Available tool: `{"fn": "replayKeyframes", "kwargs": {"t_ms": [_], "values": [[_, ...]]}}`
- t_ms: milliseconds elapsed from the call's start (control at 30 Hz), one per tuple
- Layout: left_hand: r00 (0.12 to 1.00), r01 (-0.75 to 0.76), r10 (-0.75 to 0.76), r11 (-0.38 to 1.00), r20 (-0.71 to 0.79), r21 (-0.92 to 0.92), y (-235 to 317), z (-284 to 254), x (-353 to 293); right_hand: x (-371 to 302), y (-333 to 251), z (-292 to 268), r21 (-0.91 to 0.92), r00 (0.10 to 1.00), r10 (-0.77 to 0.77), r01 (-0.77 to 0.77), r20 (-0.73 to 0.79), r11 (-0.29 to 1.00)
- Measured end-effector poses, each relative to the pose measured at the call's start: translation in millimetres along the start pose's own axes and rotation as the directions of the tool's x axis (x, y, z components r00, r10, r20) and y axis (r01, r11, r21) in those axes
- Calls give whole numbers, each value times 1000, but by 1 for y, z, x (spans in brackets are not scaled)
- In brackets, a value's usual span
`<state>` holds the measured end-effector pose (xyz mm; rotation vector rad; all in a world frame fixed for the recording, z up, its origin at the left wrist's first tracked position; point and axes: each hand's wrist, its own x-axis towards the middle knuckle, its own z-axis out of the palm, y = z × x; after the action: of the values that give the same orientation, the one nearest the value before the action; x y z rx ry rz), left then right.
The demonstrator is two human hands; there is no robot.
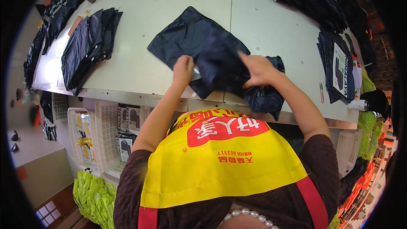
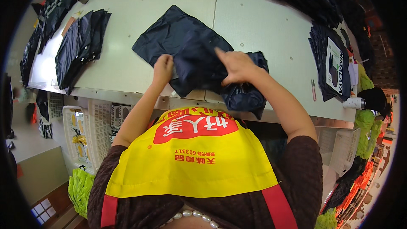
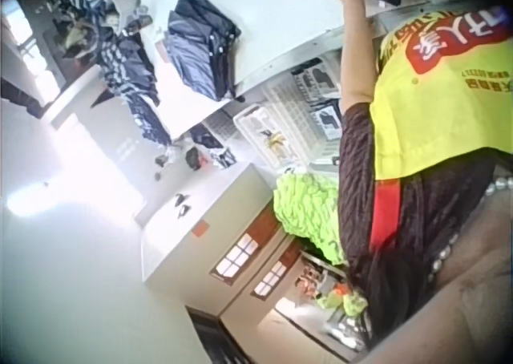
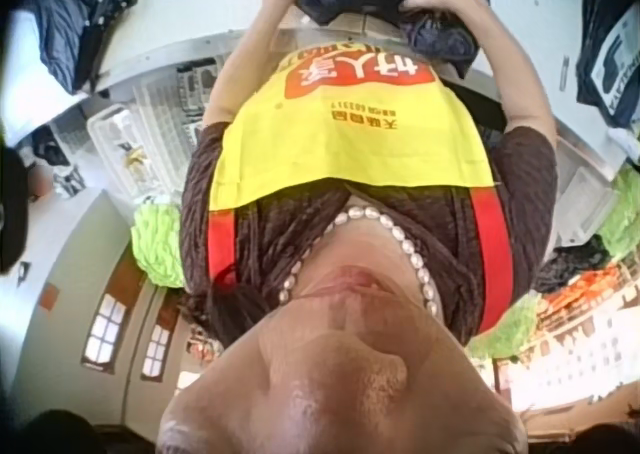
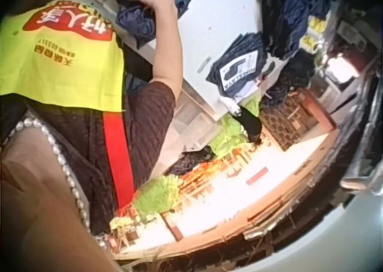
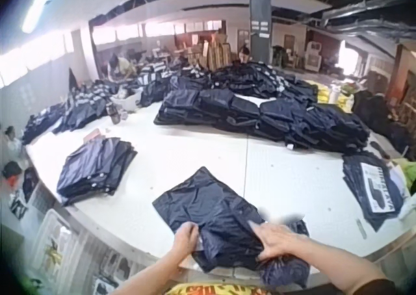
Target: The person folds a black raincoat on a table, aligns the edges, and places it into a black plastic bag. The person then picks up another raincoat and repeats the folding and bagging process.
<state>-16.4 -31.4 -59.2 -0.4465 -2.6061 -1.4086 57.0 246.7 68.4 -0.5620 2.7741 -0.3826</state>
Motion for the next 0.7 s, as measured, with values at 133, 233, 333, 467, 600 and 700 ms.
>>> {"fn": "replayKeyframes", "kwargs": {"t_ms": [133,233,333,467,600,700], "values": [[994,107,-105,965,20,-239,18,-25,13,18,-25,7,-138,954,-215,247,208,959],[988,-49,77,978,133,-203,31,-35,5,29,-20,4,-76,970,-66,86,236,993],[968,-217,227,971,103,-101,56,-45,-1,37,-1,6,-8,965,225,-226,134,974],[822,-569,567,822,56,30,99,-27,9,44,-19,0,-3,952,254,-257,172,966],[649,-718,598,686,471,118,126,-21,4,50,-26,11,82,969,192,-206,155,975],[698,-711,683,697,215,94,121,-39,-14,39,-26,-5,160,951,256,-283,171,946]]}}
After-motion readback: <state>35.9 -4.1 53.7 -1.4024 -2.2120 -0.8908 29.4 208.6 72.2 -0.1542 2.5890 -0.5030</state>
